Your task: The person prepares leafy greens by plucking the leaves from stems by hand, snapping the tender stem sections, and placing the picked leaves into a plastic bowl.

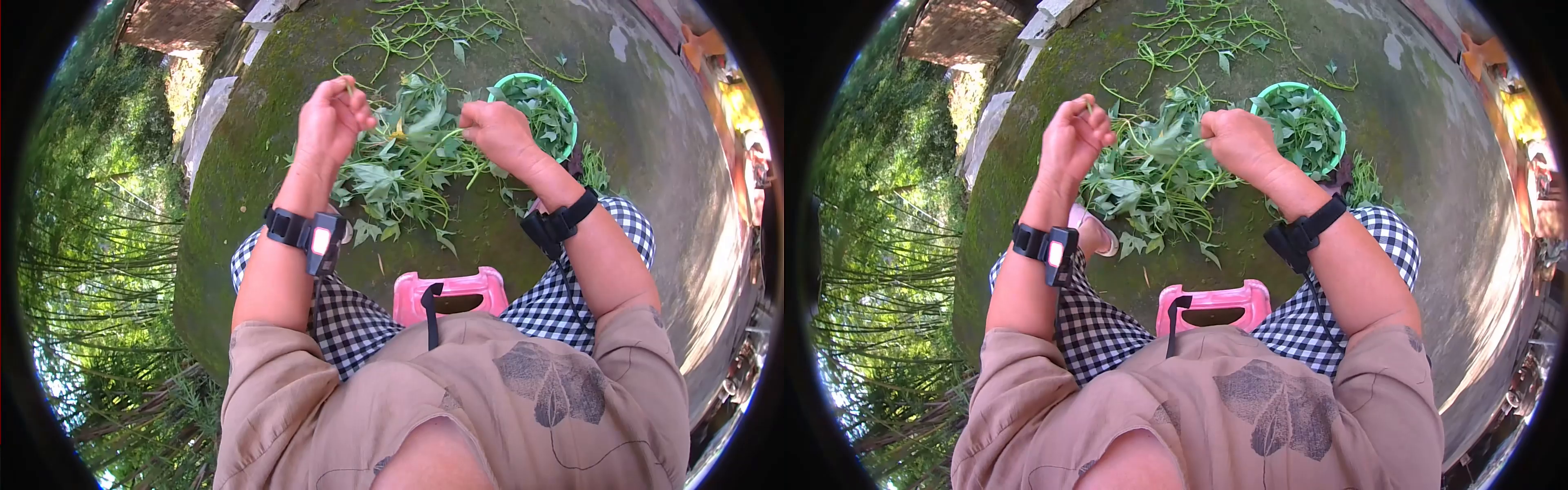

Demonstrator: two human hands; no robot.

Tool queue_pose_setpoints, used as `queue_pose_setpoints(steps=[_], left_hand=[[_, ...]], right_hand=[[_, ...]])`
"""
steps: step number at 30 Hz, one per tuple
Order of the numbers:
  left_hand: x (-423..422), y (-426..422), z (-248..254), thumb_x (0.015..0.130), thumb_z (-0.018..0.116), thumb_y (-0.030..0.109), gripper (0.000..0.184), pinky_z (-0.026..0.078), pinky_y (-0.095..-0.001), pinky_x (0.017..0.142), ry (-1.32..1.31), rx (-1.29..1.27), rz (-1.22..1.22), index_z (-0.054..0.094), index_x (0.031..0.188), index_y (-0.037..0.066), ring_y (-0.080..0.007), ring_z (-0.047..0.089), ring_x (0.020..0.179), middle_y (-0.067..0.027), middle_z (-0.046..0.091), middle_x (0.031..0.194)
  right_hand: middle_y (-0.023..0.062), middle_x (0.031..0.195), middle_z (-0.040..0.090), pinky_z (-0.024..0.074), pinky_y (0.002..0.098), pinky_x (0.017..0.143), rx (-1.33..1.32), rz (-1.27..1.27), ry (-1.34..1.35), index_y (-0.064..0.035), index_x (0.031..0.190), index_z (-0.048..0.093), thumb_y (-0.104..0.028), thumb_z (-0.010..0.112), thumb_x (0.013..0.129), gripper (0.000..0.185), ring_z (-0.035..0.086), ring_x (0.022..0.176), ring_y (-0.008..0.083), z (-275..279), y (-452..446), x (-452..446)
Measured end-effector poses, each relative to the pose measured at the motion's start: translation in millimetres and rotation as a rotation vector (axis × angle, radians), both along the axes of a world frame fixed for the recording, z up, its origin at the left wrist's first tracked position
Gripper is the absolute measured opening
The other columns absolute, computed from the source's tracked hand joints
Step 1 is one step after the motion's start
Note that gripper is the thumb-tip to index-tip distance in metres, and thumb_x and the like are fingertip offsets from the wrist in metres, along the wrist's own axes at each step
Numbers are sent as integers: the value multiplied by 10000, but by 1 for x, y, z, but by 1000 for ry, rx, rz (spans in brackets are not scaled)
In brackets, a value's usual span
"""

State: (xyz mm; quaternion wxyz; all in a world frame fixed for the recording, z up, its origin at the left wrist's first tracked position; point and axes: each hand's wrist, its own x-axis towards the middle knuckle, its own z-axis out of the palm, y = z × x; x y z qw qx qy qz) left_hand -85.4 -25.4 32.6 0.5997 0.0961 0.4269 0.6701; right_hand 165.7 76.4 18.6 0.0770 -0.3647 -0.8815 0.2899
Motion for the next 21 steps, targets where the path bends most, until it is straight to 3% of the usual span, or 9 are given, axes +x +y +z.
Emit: queue_pose_setpoints(steps=[2, 5, 10, 11, 14, 15, 16, 18, 21], left_hand=[[-27, -4, 5, 922, 497, 175, 141, 371, -285, 460, 128, -23, 64, 566, 970, 63, -129, 446, 499, -33, 510, 642], [-35, -10, 29, 865, 597, 127, 159, 268, -217, 382, 599, -224, 356, 615, 1000, 44, -59, 382, 449, 6, 498, 641], [-28, -14, 20, 749, 715, 100, 222, 367, -204, 502, 956, -355, 180, 727, 967, 59, -32, 478, 586, 8, 635, 750], [-13, -13, 13, 782, 697, 86, 135, 229, -190, 416, 934, -300, 62, 733, 912, 75, 10, 358, 460, 90, 526, 619], [23, -14, -18, 770, 671, 114, 142, 437, -267, 573, 1177, -226, -294, 724, 861, 19, -79, 537, 615, 27, 612, 651], [38, -15, -13, 772, 667, 141, 151, 439, -254, 585, 1341, -254, -390, 726, 864, 36, -68, 541, 627, -21, 625, 665], [49, -17, -13, 772, 654, 173, 179, 460, -297, 604, 1396, -218, -424, 722, 871, 40, -133, 578, 621, -89, 633, 674], [61, -18, -26, 767, 637, 186, 204, 481, -357, 633, 1522, -85, -457, 715, 875, 32, -233, 607, 637, -134, 644, 712], [66, -16, -33, 759, 623, 193, 219, 491, -395, 668, 1544, -72, -532, 708, 869, 23, -294, 617, 673, -161, 653, 765]], right_hand=[[93, 835, 683, 486, 433, 679, -57, -63, -44, -104, 866, 662, -182, 649, 757, 135, 647, 817, 316, 5, 1, 3], [103, 808, 682, 485, 414, 676, -103, -138, -54, -86, 843, 672, -176, 665, 740, 137, 646, 791, 308, -3, 8, 9], [120, 735, 680, 480, 372, 662, -364, -199, 11, -38, 800, 702, -156, 699, 700, 155, 644, 698, 251, -29, 20, 17], [124, 727, 680, 480, 370, 655, -399, -207, 16, -32, 794, 703, -153, 701, 695, 156, 643, 688, 248, -30, 19, 16], [140, 709, 677, 478, 367, 635, -467, -201, 33, -7, 775, 702, -137, 705, 680, 160, 643, 667, 247, -30, 12, 11], [142, 708, 676, 478, 367, 634, -468, -191, 28, -5, 778, 701, -134, 703, 680, 161, 643, 668, 248, -29, 10, 9], [143, 707, 675, 478, 367, 634, -468, -182, 24, -3, 781, 701, -132, 701, 681, 162, 643, 668, 249, -27, 7, 6], [142, 711, 675, 477, 374, 644, -490, -168, 16, -6, 789, 702, -141, 697, 683, 171, 645, 680, 254, -22, 2, 3], [137, 727, 676, 477, 389, 664, -473, -150, -22, -19, 790, 702, -161, 697, 681, 179, 649, 710, 271, -14, -1, -2]])
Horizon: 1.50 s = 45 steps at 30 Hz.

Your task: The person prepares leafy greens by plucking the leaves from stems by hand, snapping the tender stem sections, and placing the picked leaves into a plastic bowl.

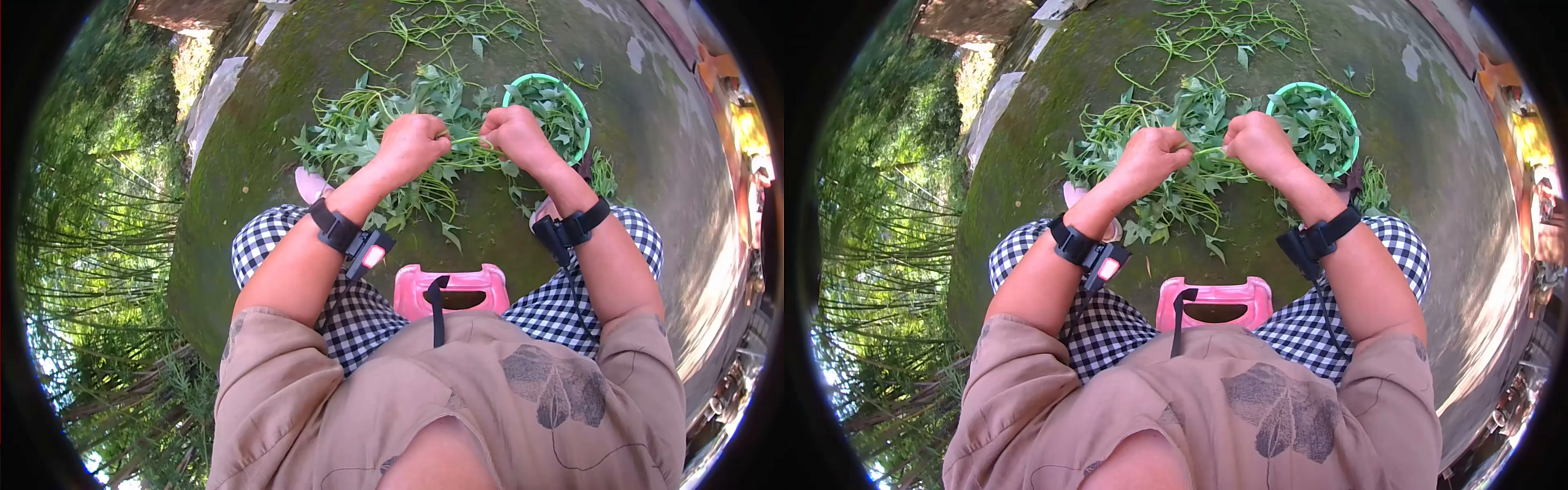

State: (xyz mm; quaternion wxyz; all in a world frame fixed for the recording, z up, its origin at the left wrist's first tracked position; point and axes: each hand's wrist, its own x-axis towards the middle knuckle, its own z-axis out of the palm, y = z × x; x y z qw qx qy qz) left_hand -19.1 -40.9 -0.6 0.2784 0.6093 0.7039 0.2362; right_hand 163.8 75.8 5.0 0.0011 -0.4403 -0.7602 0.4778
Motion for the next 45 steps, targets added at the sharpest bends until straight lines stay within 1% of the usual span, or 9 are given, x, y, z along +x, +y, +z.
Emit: queue_pose_setpoints(steps=[3, 6, 15, 21, 24, 27, 31, 40, 45], left_hand=[[2, 1, 5, 760, 614, 177, 210, 492, -390, 668, -33, -62, -19, 694, 860, 10, -284, 617, 672, -165, 645, 766], [6, 1, 1, 739, 599, 218, 221, 472, -472, 642, -107, 17, -44, 640, 743, 1, -395, 599, 685, -202, 612, 705], [6, 1, -14, 759, 595, 94, 147, 418, -352, 550, -226, 213, 32, 595, 723, -49, -241, 468, 532, -148, 538, 612], [12, 6, -6, 752, 601, 108, 169, 412, -330, 546, -262, -42, -15, 572, 686, -46, -155, 459, 542, -112, 503, 579], [22, 3, -10, 724, 615, 163, 201, 448, -412, 571, -126, 56, -91, 580, 662, -25, -336, 521, 560, -193, 556, 636], [14, 4, -12, 739, 604, 89, 166, 378, -320, 509, -349, 8, 113, 545, 648, -37, -108, 408, 533, -52, 454, 557], [13, 5, -21, 757, 587, 79, 163, 307, -287, 481, -685, -79, 276, 544, 621, 1, -83, 366, 522, 32, 434, 572], [18, 10, -18, 769, 599, 102, 159, 287, -279, 483, -510, -129, 324, 556, 630, 39, -68, 364, 533, 36, 431, 578], [21, 8, -12, 792, 598, 97, 95, 256, -272, 433, -882, -230, 489, 571, 714, 51, -68, 371, 509, 49, 393, 573]], right_hand=[[125, 754, 681, 477, 405, 683, 76, 39, -11, -38, 773, 696, -181, 700, 675, 173, 649, 745, 293, 10, -3, -1], [118, 686, 648, 458, 378, 624, 135, 66, 29, -6, 771, 673, -139, 684, 687, 157, 611, 662, 234, 12, -6, 1], [118, 728, 663, 476, 402, 635, 241, 117, 81, -54, 800, 673, -185, 681, 699, 165, 635, 704, 291, 25, -16, 4], [115, 720, 651, 473, 401, 633, 375, 152, 85, -60, 802, 656, -181, 671, 707, 154, 632, 700, 300, 20, -15, 11], [115, 715, 638, 468, 394, 632, 451, 206, 102, -56, 800, 645, -178, 668, 718, 149, 622, 694, 301, 16, -14, 15], [113, 726, 636, 464, 398, 631, 407, 213, 114, -57, 796, 639, -179, 667, 722, 145, 619, 699, 302, 19, -17, 16], [112, 739, 637, 461, 397, 630, 404, 188, 125, -56, 794, 633, -177, 667, 724, 144, 617, 698, 299, 23, -17, 15], [112, 747, 641, 476, 388, 645, 446, 234, 117, -57, 798, 626, -156, 664, 728, 126, 625, 712, 295, 26, -10, 19], [111, 738, 650, 476, 403, 639, 408, 196, 82, -62, 796, 641, -160, 670, 712, 132, 634, 719, 299, 24, -13, 16]])
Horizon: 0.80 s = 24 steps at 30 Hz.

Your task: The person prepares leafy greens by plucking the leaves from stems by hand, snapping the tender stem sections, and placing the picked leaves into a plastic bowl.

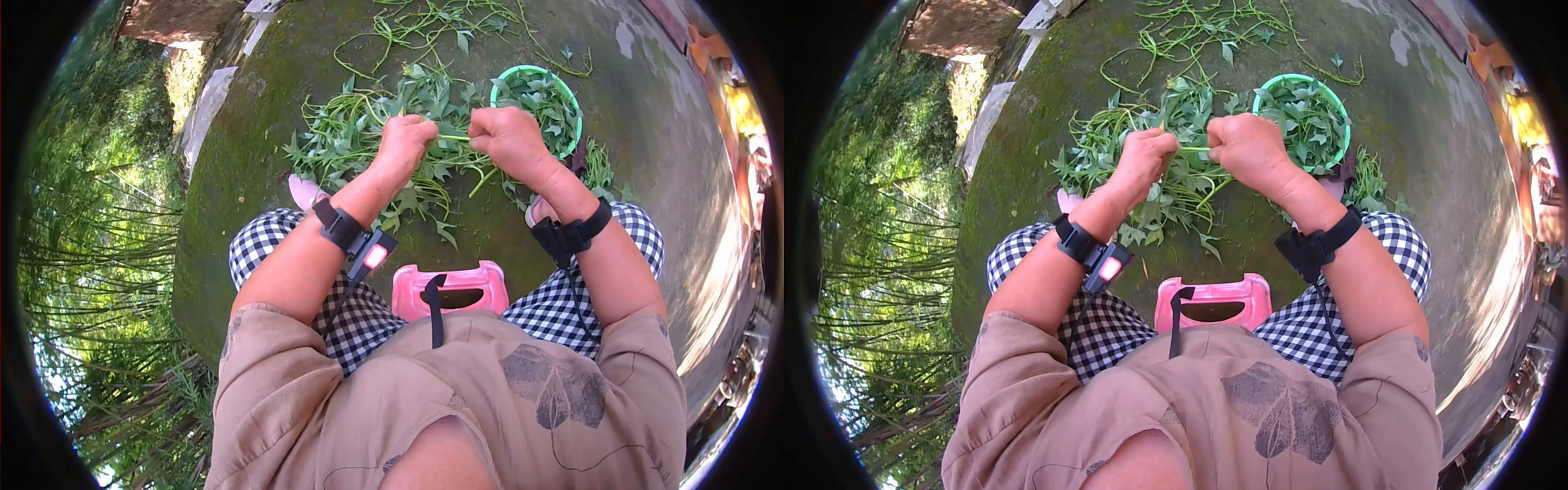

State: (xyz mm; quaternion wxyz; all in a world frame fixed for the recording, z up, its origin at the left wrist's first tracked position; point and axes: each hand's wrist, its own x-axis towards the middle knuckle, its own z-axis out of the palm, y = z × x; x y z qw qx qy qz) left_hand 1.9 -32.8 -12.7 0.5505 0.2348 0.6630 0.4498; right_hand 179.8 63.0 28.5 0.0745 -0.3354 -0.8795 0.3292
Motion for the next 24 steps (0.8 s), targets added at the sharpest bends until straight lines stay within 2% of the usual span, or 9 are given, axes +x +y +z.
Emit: queue_pose_setpoints(steps=[4, 10, 11, 15, 18, 19, 22, 23, 24], left_hand=[[0, 0, 7, 833, 591, 109, 67, 227, -258, 395, -241, -39, 95, 581, 786, 62, -71, 376, 488, 41, 395, 612], [-23, 9, 8, 927, 521, 150, 97, 361, -248, 389, -248, 77, 191, 565, 919, 64, -99, 513, 544, -22, 572, 778], [-33, 10, 7, 980, 462, 161, 139, 473, -273, 486, -236, 90, 157, 554, 992, 56, -152, 624, 680, -74, 627, 862], [-69, 13, 17, 1007, 435, 186, 160, 512, -445, 783, -382, 150, 205, 551, 1034, 79, -300, 658, 919, -131, 659, 967], [-100, 11, 21, 1010, 418, 196, 180, 520, -497, 834, -611, 283, 202, 553, 1034, 79, -336, 651, 949, -121, 641, 894], [-100, 11, 29, 1015, 407, 209, 194, 516, -415, 743, -543, 261, 304, 545, 1055, 79, -263, 624, 799, -66, 579, 804], [-123, 7, 34, 1015, 420, 206, 184, 439, -301, 579, -652, 345, 275, 536, 1083, 81, -165, 493, 644, -15, 488, 746], [-121, 8, 32, 995, 490, 241, 208, 296, -232, 470, -527, 305, 320, 523, 1100, 65, -92, 352, 579, 16, 412, 737], [-99, 10, 46, 944, 600, 257, 250, 244, -217, 397, -302, 126, 330, 548, 1066, 45, -59, 348, 500, 20, 443, 697]], right_hand=[[114, 735, 660, 474, 432, 637, -48, -80, -40, -66, 784, 653, -169, 667, 689, 141, 641, 731, 316, 1, 3, 2], [127, 721, 659, 475, 410, 639, -135, -207, 10, -64, 789, 679, -170, 684, 675, 156, 637, 705, 309, -12, 17, 15], [129, 719, 660, 475, 404, 640, -143, -219, 11, -63, 789, 685, -169, 690, 673, 157, 638, 701, 304, -14, 21, 18], [125, 709, 665, 476, 383, 641, -198, -307, 7, -48, 783, 697, -152, 716, 663, 159, 640, 691, 279, -17, 34, 30], [117, 688, 662, 471, 365, 630, -238, -349, 20, -35, 772, 698, -130, 728, 662, 148, 635, 661, 253, -32, 42, 40], [117, 685, 663, 465, 360, 615, -234, -370, 15, -27, 762, 694, -113, 728, 667, 133, 626, 636, 235, -33, 41, 43], [116, 675, 658, 460, 370, 598, -255, -378, 40, -14, 750, 687, -108, 725, 669, 130, 611, 606, 213, -36, 41, 45], [86, 653, 647, 452, 326, 553, -351, -396, 56, 1, 753, 675, -78, 719, 707, 101, 584, 564, 156, -35, 42, 45], [71, 652, 641, 449, 305, 544, -437, -386, 109, 3, 756, 671, -67, 714, 723, 89, 575, 559, 139, -31, 42, 40]])
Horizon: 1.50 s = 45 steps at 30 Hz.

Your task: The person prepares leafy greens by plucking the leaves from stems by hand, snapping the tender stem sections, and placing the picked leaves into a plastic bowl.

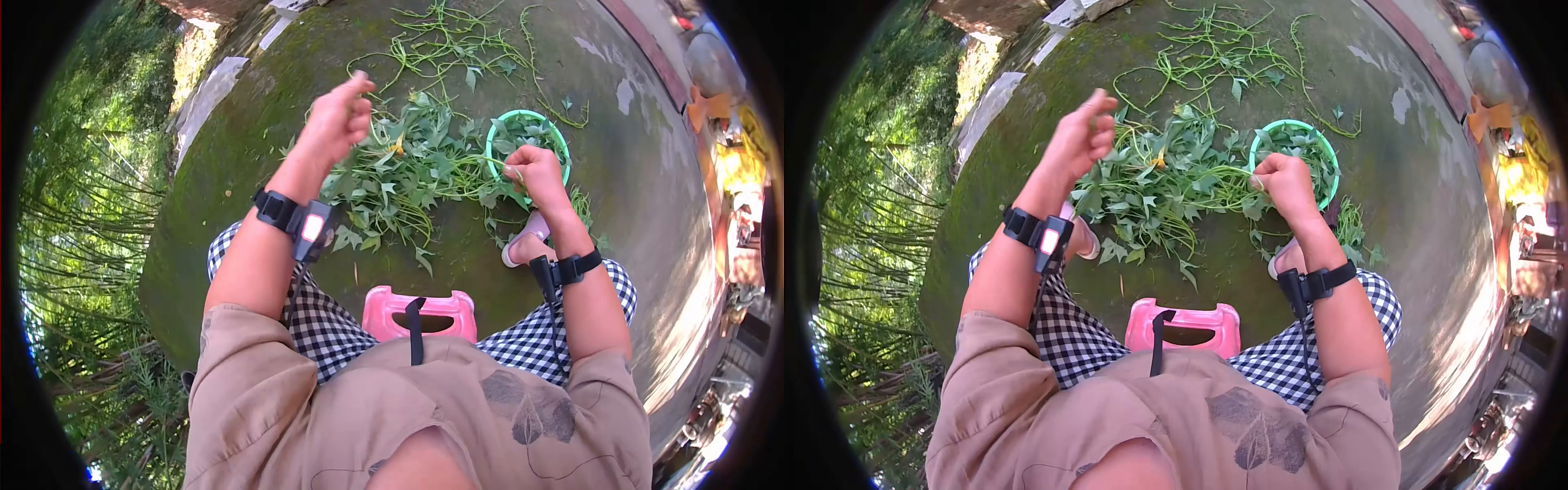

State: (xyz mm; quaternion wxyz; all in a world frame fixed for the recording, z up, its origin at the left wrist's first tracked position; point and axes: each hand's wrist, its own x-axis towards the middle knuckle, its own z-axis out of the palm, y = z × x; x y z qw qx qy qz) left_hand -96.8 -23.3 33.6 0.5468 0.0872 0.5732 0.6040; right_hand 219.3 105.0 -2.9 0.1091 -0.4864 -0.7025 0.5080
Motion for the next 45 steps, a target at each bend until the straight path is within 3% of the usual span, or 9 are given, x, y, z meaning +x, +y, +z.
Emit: queue_pose_setpoints(steps=[6, 10, 17, 29, 33, 37, 40, 44, 45], left_hand=[[56, -13, -14, 838, 649, 86, 181, 197, -222, 350, 151, -334, -527, 650, 1001, 8, -31, 295, 414, 70, 403, 571], [56, -17, -21, 873, 613, 133, 222, 186, -216, 358, -332, -148, -636, 646, 1012, -38, -36, 317, 423, 54, 396, 563], [56, -24, -16, 838, 649, 127, 211, 188, -214, 367, -425, -82, -693, 643, 949, -52, -44, 309, 412, 40, 407, 551], [69, -33, -39, 755, 635, 71, 206, 186, -257, 342, 101, -285, -428, 496, 603, 68, -67, 308, 369, 36, 373, 500], [62, -41, -53, 809, 628, 81, 123, 212, -259, 352, 216, -22, -268, 564, 710, 47, -76, 340, 391, 26, 416, 529], [45, -33, -43, 897, 582, 100, 71, 262, -243, 365, 59, -205, -185, 582, 918, 31, -73, 441, 476, -4, 523, 717], [31, -29, -34, 980, 492, 129, 99, 370, -221, 413, -7, -85, -109, 543, 1020, 53, -88, 527, 560, -79, 647, 870], [21, -26, -29, 1021, 405, 178, 158, 406, -257, 476, -210, 87, -104, 509, 1054, 64, -156, 571, 623, -173, 663, 947], [21, -26, -30, 1020, 404, 178, 160, 401, -261, 483, -273, 99, -89, 511, 1056, 65, -160, 560, 623, -166, 657, 925]], right_hand=[[18, 683, 629, 447, 233, 532, -185, 41, 236, 8, 812, 654, -34, 697, 781, 68, 555, 563, 82, 24, -15, -20], [-12, 761, 635, 453, 215, 629, -175, 123, 319, -22, 894, 665, -45, 699, 796, 106, 578, 682, 61, 23, -19, -27], [-27, 782, 585, 441, 221, 650, 91, 255, 399, -5, 881, 671, -33, 712, 765, 127, 558, 732, 72, 26, -23, -35], [111, 757, 630, 480, 375, 647, 320, 626, -55, -63, 796, 661, -89, 729, 679, 137, 628, 730, 286, 28, -41, -42], [150, 772, 676, 499, 428, 668, 224, 859, -571, -55, 781, 688, -82, 714, 632, 154, 658, 782, 342, 35, -34, -41], [186, 811, 684, 517, 442, 686, 281, 839, -787, -28, 803, 701, -101, 685, 663, 158, 670, 802, 359, 23, -26, -45], [199, 829, 681, 526, 440, 715, 473, 568, -669, -33, 823, 707, -118, 682, 687, 163, 668, 813, 373, 16, -19, -58], [99, 803, 699, 532, 355, 673, 301, -119, 532, -7, 934, 695, -171, 700, 789, 219, 675, 738, 229, 37, -1, -93], [81, 796, 693, 527, 334, 660, 326, -126, 558, -6, 948, 694, -170, 697, 799, 222, 662, 721, 201, 44, 3, -99]])
